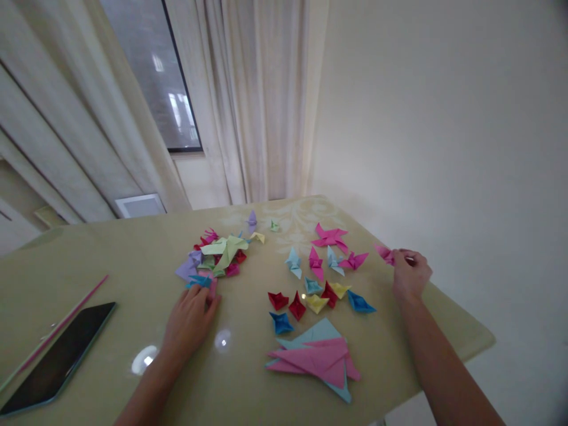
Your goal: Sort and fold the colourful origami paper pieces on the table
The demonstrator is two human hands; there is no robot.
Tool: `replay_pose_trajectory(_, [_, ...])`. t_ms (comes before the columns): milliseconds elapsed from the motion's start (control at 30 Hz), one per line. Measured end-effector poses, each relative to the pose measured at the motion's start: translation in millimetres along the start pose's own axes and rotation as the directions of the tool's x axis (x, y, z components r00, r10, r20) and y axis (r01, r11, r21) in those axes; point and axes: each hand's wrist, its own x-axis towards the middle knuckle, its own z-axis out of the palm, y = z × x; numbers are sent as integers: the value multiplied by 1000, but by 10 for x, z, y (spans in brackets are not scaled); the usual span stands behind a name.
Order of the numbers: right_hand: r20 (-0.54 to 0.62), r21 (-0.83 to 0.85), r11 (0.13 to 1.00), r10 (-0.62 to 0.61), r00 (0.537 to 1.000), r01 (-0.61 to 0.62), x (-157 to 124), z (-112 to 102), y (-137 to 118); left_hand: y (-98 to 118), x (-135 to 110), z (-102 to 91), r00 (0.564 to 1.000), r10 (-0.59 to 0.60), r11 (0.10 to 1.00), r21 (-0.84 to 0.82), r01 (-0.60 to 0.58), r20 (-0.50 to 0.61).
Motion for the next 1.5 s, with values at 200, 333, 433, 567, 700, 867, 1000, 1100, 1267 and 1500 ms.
replay_pose_trajectory(200, [90,-78,997,33,995,-26,-44,-5,-24,-158,70,-6,995,-88,947,-307,96,40])
replay_pose_trajectory(333, [134,-216,976,49,990,-19,-46,-52,-66,-293,70,-2,990,-99,898,-419,133,102])
replay_pose_trajectory(433, [172,-305,952,55,984,-1,-39,-86,-81,-281,54,-40,989,-109,932,-337,136,99])
replay_pose_trajectory(567, [214,-371,928,60,975,25,-26,-110,-65,-218,40,-113,987,-145,976,-154,154,71])
replay_pose_trajectory(700, [219,-409,912,77,973,20,-15,-106,-35,-179,31,-212,985,-157,985,-66,161,66])
replay_pose_trajectory(867, [221,-411,912,100,970,0,-30,-74,-37,8,22,-324,957,-258,960,-146,238,-132])
replay_pose_trajectory(1000, [214,-391,920,118,970,-26,-49,-62,-44,267,-9,-305,949,-277,912,-351,210,-151])
replay_pose_trajectory(1100, [203,-377,925,131,970,-46,-46,-73,-34,488,-75,-249,977,-175,880,-463,102,-118])
replay_pose_trajectory(1267, [201,-339,937,163,966,-87,-18,-89,4,792,-239,-159,998,54,806,-591,-29,25])
replay_pose_trajectory(1500, [217,-257,953,216,952,-158,1,-23,95,1089,-403,-113,953,278,650,-754,-98,116])
